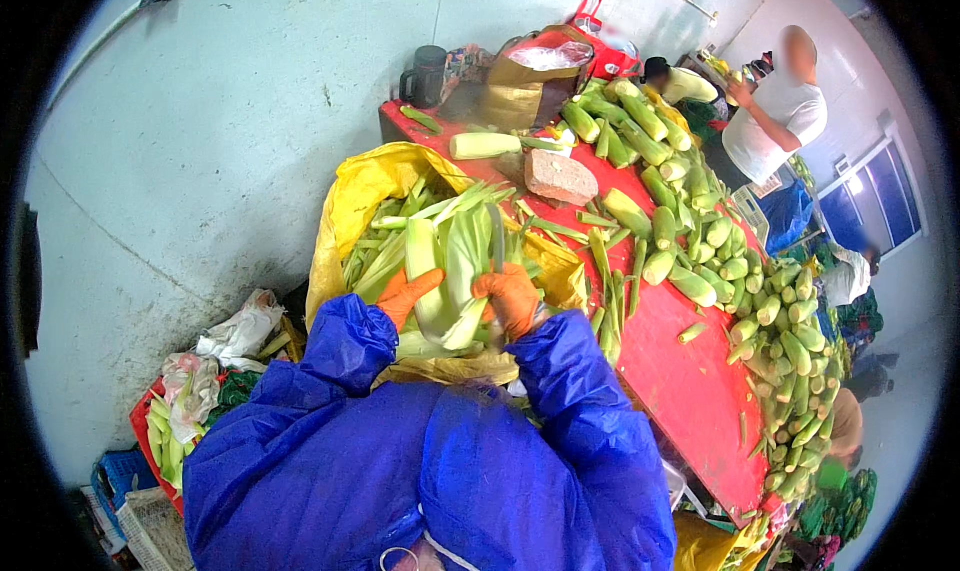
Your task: The person peels green vegetables at a red table, removes husks, and places the peeled pieces into a white crate. They also move crates and walk around the room to retrieve more vegetables.
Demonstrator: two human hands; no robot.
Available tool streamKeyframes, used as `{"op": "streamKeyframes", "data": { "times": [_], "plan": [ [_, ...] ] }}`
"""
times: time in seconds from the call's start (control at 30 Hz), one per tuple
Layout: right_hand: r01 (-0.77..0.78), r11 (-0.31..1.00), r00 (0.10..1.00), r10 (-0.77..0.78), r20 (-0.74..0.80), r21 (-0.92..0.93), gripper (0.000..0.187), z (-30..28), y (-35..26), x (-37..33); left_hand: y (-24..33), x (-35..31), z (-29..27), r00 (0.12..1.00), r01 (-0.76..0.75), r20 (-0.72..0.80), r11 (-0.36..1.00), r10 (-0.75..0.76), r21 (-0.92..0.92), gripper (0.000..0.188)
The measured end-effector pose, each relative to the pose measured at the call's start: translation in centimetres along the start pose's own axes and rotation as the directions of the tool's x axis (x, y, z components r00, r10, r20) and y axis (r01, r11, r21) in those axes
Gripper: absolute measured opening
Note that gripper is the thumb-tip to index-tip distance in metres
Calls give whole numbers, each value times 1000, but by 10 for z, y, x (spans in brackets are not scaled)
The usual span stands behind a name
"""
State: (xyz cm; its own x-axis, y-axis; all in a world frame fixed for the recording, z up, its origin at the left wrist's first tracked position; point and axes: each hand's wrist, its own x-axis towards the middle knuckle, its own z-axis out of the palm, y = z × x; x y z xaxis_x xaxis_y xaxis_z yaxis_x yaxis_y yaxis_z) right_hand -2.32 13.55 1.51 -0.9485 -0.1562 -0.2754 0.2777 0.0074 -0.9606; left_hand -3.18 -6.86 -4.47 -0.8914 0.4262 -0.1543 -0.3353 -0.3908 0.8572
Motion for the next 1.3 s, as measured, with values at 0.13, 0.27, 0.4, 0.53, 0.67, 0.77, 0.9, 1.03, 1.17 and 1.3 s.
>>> {"op": "streamKeyframes", "data": {
  "times": [0.13, 0.27, 0.4, 0.53, 0.67, 0.77, 0.9, 1.03, 1.17, 1.3],
  "plan": [
    [-1, 987, 980, -31, -196, -162, 13, -39, -4, 18, -15, 5, -17, 998, -39, -44, 999, 39, -6, 62],
    [-88, 846, 965, -59, -256, -525, 30, -67, 25, 57, -11, -1, -15, 994, -64, 79, 993, 72, -94, 68],
    [53, 841, 980, -147, -133, -539, 58, -23, -17, 26, -2, -6, -9, 969, -207, 150, 977, 199, 43, 72],
    [436, 664, 859, -509, 60, -608, 73, 2, -6, 2, -1, 8, 19, 953, -222, 249, 957, 172, 189, 67],
    [169, 968, 977, -189, -98, -187, 59, -14, -14, -45, -13, 20, 60, 891, -241, 441, 933, 103, 268, 81],
    [26, 991, 935, -71, -346, -133, 52, -62, -27, -122, -29, 40, 76, 849, -292, 520, 906, 97, 307, 86],
    [104, 994, 628, -86, -773, -25, 45, -129, 34, -232, -48, 69, 102, 911, -21, 406, 974, -74, 224, 64],
    [-255, 967, 349, 115, -930, 24, 37, -181, 109, -328, -63, 89, 127, 910, -27, 400, 948, -108, 318, 60],
    [-130, 960, 107, 260, -960, 246, 40, -225, 163, -357, -72, 103, 153, 907, 22, 383, 927, -175, 373, 60],
    [-92, 988, 270, 145, -952, 124, 36, -284, 132, -275, -71, 107, 167, 937, 37, 307, 923, -165, 384, 58]
  ]
}}
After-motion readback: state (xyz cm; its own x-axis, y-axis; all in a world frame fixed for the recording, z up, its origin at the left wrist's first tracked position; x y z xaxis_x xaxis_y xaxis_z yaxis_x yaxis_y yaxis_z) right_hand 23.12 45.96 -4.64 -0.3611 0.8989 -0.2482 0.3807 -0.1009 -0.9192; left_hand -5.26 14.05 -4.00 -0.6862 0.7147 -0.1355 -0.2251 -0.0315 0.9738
